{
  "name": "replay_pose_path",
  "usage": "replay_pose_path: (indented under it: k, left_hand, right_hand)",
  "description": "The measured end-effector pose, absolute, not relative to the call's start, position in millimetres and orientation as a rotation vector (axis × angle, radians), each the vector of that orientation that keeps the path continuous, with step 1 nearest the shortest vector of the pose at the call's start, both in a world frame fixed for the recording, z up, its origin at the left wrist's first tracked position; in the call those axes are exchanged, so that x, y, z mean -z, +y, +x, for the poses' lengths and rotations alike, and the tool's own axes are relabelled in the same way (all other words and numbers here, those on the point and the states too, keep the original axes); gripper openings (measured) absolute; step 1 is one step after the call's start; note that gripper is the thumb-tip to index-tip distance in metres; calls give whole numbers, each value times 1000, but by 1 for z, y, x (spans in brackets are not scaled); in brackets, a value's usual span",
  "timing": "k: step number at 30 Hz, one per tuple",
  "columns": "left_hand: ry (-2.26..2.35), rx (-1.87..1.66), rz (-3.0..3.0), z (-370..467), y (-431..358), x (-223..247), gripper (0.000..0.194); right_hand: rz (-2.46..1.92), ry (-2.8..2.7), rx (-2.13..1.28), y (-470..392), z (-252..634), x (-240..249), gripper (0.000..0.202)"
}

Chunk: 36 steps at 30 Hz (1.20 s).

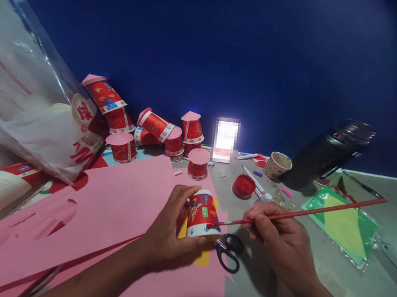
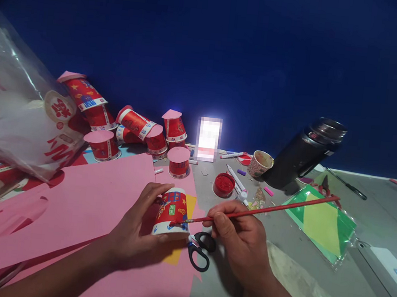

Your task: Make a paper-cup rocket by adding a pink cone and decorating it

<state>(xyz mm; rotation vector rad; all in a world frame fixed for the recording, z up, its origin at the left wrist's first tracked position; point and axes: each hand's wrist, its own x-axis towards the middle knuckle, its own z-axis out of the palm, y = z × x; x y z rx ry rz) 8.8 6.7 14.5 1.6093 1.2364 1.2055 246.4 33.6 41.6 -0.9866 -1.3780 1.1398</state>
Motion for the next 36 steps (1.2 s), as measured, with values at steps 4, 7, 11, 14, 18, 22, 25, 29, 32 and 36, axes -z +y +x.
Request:
replay_pose_path:
  k: [4,7,11,14,18,22,25,29,32,36]
  left_hand:
    - [1229,-1173,1593,9,6,-15,81]
    - [1227,-1178,1549,10,6,-15,80]
    - [1242,-1182,1574,10,5,-15,81]
    - [1240,-1174,1621,9,6,-16,80]
    - [1227,-1177,1652,9,6,-19,78]
    - [1220,-1185,1674,9,7,-19,77]
    - [1210,-1178,1663,9,6,-18,79]
    - [1191,-1177,1637,9,6,-16,79]
    - [1202,-1179,1646,9,6,-16,80]
    - [1203,-1173,1640,9,7,-15,81]
  right_hand:
    - [-988,-1318,-1133,34,249,-40,23]
    - [-977,-1293,-1128,34,250,-40,23]
    - [-959,-1313,-1143,34,249,-41,25]
    - [-939,-1337,-1158,34,247,-41,25]
    - [-916,-1355,-1180,32,246,-42,25]
    - [-928,-1381,-1167,30,245,-43,27]
    - [-933,-1406,-1155,30,245,-43,27]
    - [-927,-1425,-1165,31,246,-43,27]
    - [-907,-1412,-1183,32,249,-42,24]
    - [-875,-1384,-1199,34,252,-40,20]
